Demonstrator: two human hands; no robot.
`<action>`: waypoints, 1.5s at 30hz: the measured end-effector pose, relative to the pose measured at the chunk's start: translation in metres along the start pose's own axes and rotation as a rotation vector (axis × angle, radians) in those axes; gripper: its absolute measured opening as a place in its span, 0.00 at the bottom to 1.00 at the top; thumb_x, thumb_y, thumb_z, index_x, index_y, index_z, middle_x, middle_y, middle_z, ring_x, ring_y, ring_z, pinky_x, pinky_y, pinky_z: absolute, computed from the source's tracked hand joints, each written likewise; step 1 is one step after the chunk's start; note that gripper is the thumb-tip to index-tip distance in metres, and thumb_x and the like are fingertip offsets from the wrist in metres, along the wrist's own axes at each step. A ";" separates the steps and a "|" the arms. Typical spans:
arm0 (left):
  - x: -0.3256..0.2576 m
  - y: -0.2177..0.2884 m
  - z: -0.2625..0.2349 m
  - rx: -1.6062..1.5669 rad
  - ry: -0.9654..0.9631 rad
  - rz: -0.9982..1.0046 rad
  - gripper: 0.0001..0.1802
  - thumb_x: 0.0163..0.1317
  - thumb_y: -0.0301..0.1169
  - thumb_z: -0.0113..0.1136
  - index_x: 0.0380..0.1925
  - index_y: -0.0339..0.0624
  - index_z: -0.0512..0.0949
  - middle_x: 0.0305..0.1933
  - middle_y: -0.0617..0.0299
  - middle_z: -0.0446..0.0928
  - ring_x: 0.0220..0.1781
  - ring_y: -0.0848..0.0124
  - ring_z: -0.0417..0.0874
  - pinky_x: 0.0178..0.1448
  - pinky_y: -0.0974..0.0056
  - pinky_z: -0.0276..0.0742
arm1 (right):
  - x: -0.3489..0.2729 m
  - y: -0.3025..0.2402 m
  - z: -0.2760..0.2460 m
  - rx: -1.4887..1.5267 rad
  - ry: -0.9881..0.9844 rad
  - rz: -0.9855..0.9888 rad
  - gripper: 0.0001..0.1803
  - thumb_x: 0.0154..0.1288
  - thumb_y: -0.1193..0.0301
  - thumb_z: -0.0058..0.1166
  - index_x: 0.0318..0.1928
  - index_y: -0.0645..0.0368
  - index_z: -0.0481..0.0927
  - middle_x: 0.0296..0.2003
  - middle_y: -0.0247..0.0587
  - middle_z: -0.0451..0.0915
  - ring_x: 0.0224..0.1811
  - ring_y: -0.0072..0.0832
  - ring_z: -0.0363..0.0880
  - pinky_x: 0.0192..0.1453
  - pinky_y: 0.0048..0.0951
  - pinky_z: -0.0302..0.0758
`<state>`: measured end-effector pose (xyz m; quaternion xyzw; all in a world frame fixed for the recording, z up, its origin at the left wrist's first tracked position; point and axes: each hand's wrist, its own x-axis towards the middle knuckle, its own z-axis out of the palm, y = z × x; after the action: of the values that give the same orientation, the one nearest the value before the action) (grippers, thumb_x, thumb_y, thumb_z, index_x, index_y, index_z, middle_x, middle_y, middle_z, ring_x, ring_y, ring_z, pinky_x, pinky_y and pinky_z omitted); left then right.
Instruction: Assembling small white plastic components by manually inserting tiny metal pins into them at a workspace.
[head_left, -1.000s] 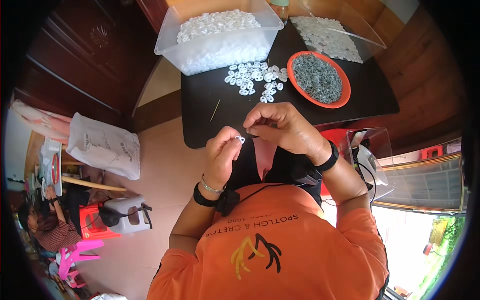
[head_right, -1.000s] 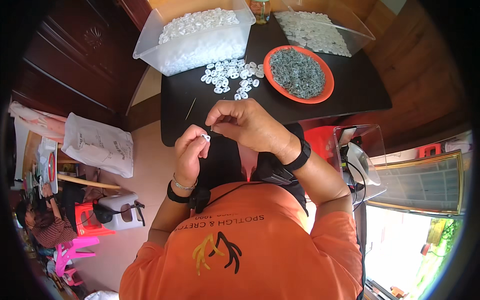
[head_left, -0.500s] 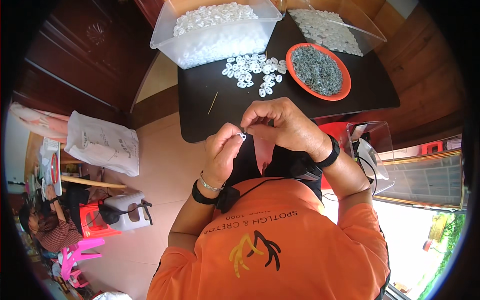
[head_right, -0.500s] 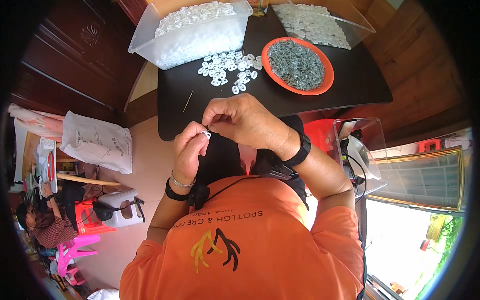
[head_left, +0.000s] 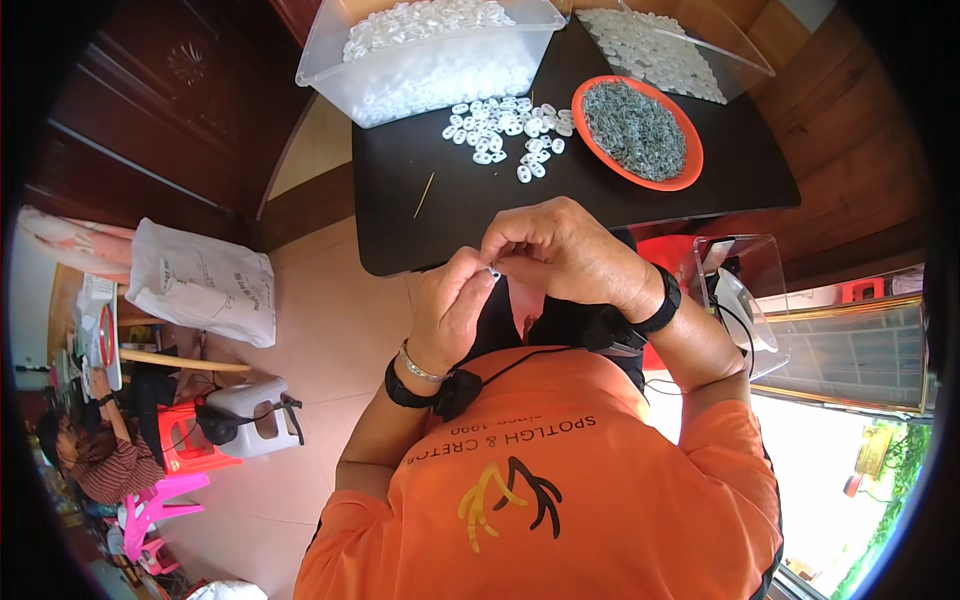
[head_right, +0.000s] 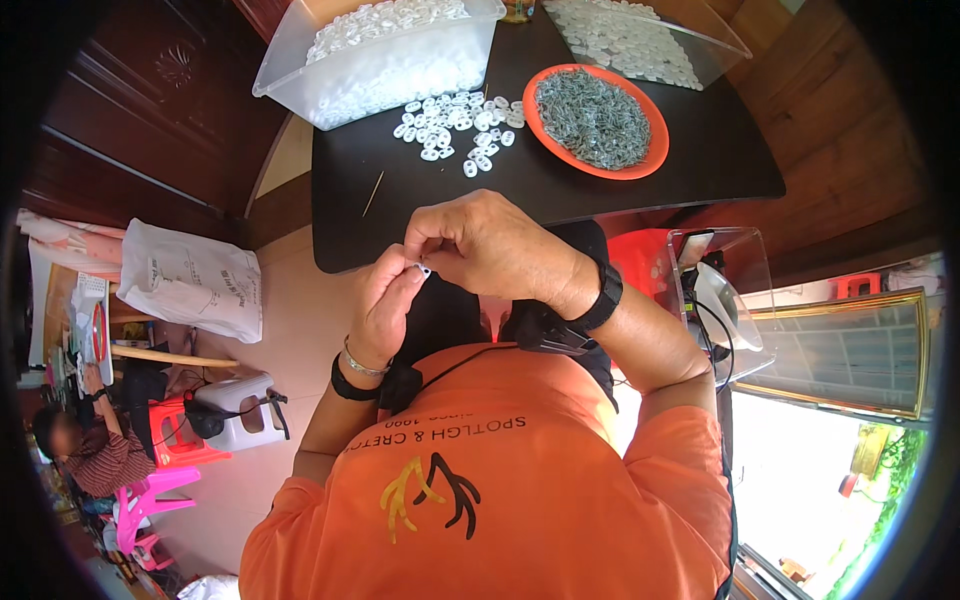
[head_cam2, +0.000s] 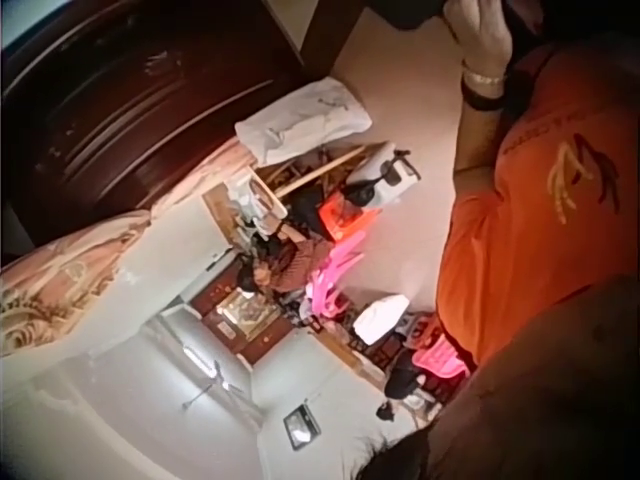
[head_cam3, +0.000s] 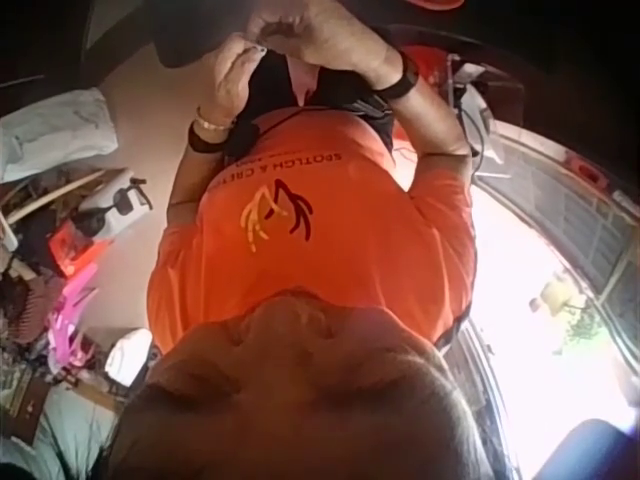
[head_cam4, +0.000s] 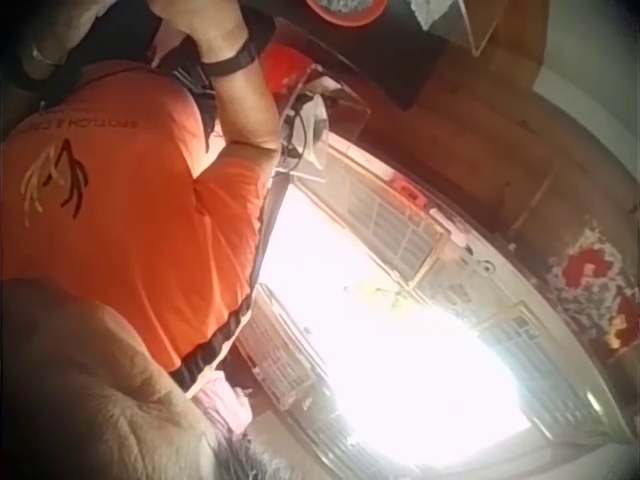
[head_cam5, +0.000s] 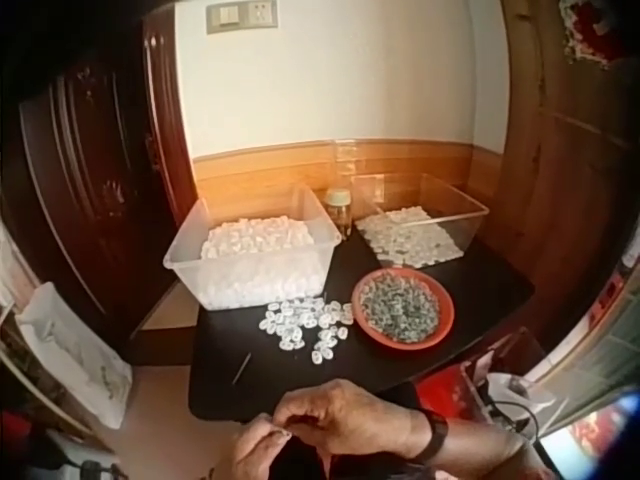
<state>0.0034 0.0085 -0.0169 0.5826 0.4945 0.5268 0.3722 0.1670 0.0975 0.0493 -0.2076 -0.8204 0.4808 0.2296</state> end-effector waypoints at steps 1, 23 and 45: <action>0.000 -0.002 0.001 0.009 -0.009 0.050 0.06 0.62 0.26 0.50 0.29 0.33 0.72 0.19 0.61 0.66 0.21 0.76 0.64 0.28 0.69 0.62 | -0.001 0.000 0.001 -0.045 0.019 -0.059 0.05 0.56 0.84 0.56 0.33 0.63 0.78 0.24 0.34 0.79 0.24 0.20 0.78 0.29 0.22 0.72; -0.003 -0.001 -0.004 -0.098 -0.052 -0.113 0.07 0.63 0.26 0.50 0.27 0.35 0.70 0.19 0.67 0.63 0.23 0.81 0.61 0.27 0.71 0.58 | -0.005 0.017 -0.006 0.036 -0.038 0.013 0.08 0.63 0.74 0.58 0.41 0.64 0.79 0.28 0.37 0.79 0.31 0.24 0.78 0.37 0.26 0.74; -0.005 -0.007 0.001 -0.178 -0.021 -0.126 0.08 0.63 0.26 0.48 0.27 0.32 0.70 0.19 0.63 0.65 0.23 0.79 0.61 0.27 0.70 0.60 | -0.009 0.020 0.023 -0.357 0.146 -0.185 0.07 0.61 0.71 0.55 0.29 0.61 0.74 0.25 0.46 0.75 0.30 0.45 0.76 0.33 0.40 0.73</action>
<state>0.0037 0.0059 -0.0251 0.5205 0.4774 0.5382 0.4600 0.1631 0.0860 0.0202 -0.2032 -0.8892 0.2883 0.2913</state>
